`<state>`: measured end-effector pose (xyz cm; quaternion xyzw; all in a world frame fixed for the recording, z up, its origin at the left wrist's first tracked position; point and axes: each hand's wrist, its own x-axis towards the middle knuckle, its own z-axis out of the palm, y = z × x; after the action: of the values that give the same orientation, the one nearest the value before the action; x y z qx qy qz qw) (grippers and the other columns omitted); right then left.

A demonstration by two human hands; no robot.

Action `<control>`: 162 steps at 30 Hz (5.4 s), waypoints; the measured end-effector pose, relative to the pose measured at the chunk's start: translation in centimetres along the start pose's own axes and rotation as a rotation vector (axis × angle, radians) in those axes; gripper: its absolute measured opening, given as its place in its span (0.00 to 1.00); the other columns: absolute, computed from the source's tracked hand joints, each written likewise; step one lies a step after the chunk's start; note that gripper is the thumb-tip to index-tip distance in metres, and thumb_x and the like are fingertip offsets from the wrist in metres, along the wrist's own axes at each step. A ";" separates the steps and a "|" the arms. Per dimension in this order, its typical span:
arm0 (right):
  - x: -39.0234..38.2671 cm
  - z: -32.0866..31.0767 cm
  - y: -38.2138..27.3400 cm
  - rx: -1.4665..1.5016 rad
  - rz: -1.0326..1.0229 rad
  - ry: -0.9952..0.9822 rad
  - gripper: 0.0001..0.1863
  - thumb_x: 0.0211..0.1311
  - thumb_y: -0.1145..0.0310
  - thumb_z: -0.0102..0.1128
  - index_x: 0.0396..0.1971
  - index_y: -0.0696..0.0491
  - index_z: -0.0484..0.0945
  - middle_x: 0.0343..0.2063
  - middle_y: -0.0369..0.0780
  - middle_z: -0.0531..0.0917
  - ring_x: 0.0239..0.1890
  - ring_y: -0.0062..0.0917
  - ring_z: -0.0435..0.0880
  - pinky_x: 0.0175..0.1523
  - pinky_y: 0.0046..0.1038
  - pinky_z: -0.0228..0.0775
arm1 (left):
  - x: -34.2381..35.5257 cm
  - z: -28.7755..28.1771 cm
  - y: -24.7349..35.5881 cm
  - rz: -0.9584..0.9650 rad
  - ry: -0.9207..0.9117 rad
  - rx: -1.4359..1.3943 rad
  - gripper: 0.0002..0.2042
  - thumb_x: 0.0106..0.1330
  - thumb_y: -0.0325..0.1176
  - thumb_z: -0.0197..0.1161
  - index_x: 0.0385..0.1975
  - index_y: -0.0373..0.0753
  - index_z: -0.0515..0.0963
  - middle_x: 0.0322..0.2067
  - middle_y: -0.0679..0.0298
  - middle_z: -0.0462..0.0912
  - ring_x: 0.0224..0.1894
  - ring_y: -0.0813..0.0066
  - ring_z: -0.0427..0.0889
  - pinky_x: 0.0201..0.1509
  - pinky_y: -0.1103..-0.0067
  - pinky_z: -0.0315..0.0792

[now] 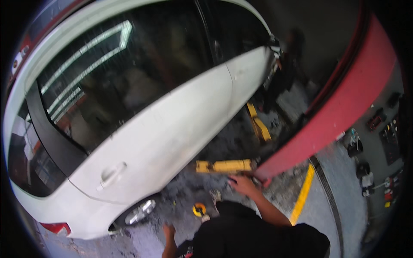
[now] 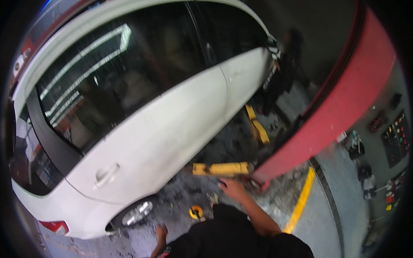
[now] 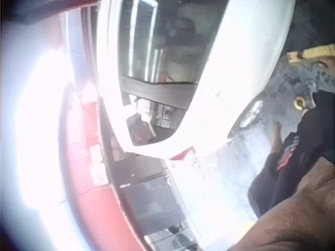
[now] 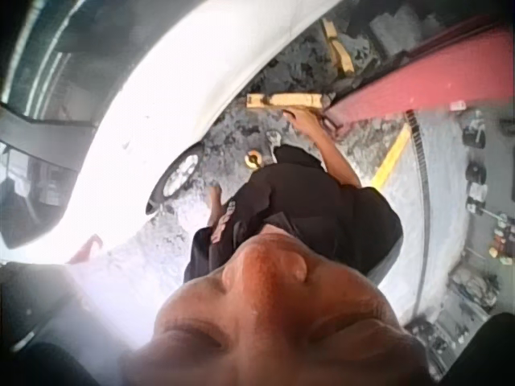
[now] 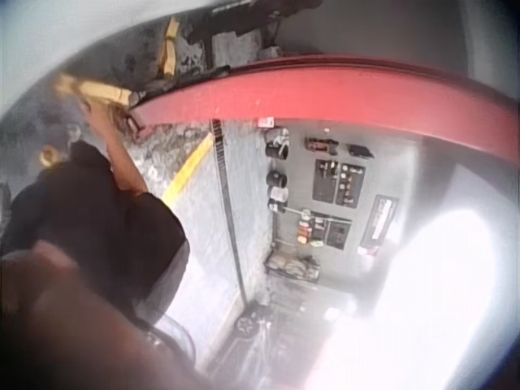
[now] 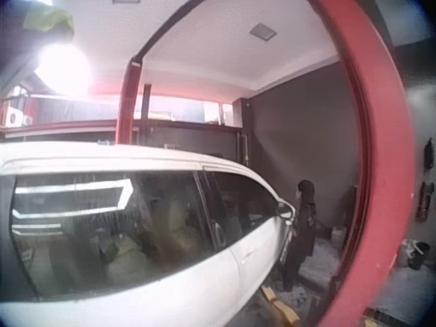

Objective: The person applies a tint film to the rear side window of a white car using a blue squeegee tool. They smooth the film along the top edge and then move to the front side window to continue the application.

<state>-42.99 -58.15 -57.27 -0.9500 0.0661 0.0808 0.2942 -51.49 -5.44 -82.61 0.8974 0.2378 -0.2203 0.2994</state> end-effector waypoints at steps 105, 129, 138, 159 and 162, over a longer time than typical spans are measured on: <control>64.2 -72.2 -26.1 0.026 -0.692 0.250 0.11 0.65 0.58 0.67 0.42 0.47 0.86 0.32 0.40 0.89 0.35 0.37 0.89 0.42 0.34 0.78 | 3.5 -57.6 101.6 0.750 1.834 0.325 0.25 0.79 0.49 0.51 0.71 0.49 0.72 0.73 0.65 0.70 0.76 0.63 0.63 0.78 0.61 0.51; 72.8 -80.3 -24.0 0.024 -0.926 0.659 0.12 0.73 0.58 0.61 0.43 0.52 0.80 0.31 0.40 0.84 0.31 0.30 0.84 0.39 0.32 0.76 | 3.9 -53.9 103.1 0.441 1.883 0.291 0.23 0.79 0.39 0.54 0.72 0.47 0.69 0.70 0.58 0.72 0.73 0.52 0.66 0.76 0.54 0.54; 78.6 -78.1 -22.1 -0.071 -1.118 1.186 0.11 0.68 0.59 0.64 0.45 0.47 0.80 0.29 0.33 0.82 0.31 0.29 0.83 0.35 0.32 0.73 | 2.0 -35.5 124.8 0.802 1.632 0.152 0.20 0.53 0.34 0.80 0.47 0.44 0.85 0.47 0.63 0.81 0.51 0.62 0.79 0.56 0.64 0.69; 79.5 -78.2 -21.4 -0.041 -1.141 1.219 0.12 0.66 0.59 0.66 0.45 0.45 0.79 0.29 0.29 0.81 0.30 0.22 0.81 0.31 0.26 0.69 | -0.7 -38.7 127.8 0.880 1.439 0.223 0.14 0.58 0.22 0.74 0.45 0.40 0.85 0.39 0.60 0.85 0.40 0.59 0.84 0.43 0.70 0.78; 79.3 -78.4 -21.6 -0.047 -1.152 1.232 0.12 0.66 0.59 0.66 0.45 0.46 0.80 0.28 0.30 0.82 0.30 0.22 0.82 0.32 0.26 0.69 | 0.9 -37.6 127.1 0.908 1.453 0.087 0.15 0.57 0.26 0.76 0.44 0.41 0.84 0.37 0.63 0.84 0.37 0.62 0.82 0.39 0.70 0.76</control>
<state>47.31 -91.34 3.15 -0.7153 -0.2819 -0.6132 0.1811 29.73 -70.93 -0.90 0.8347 -0.0201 0.5416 0.0972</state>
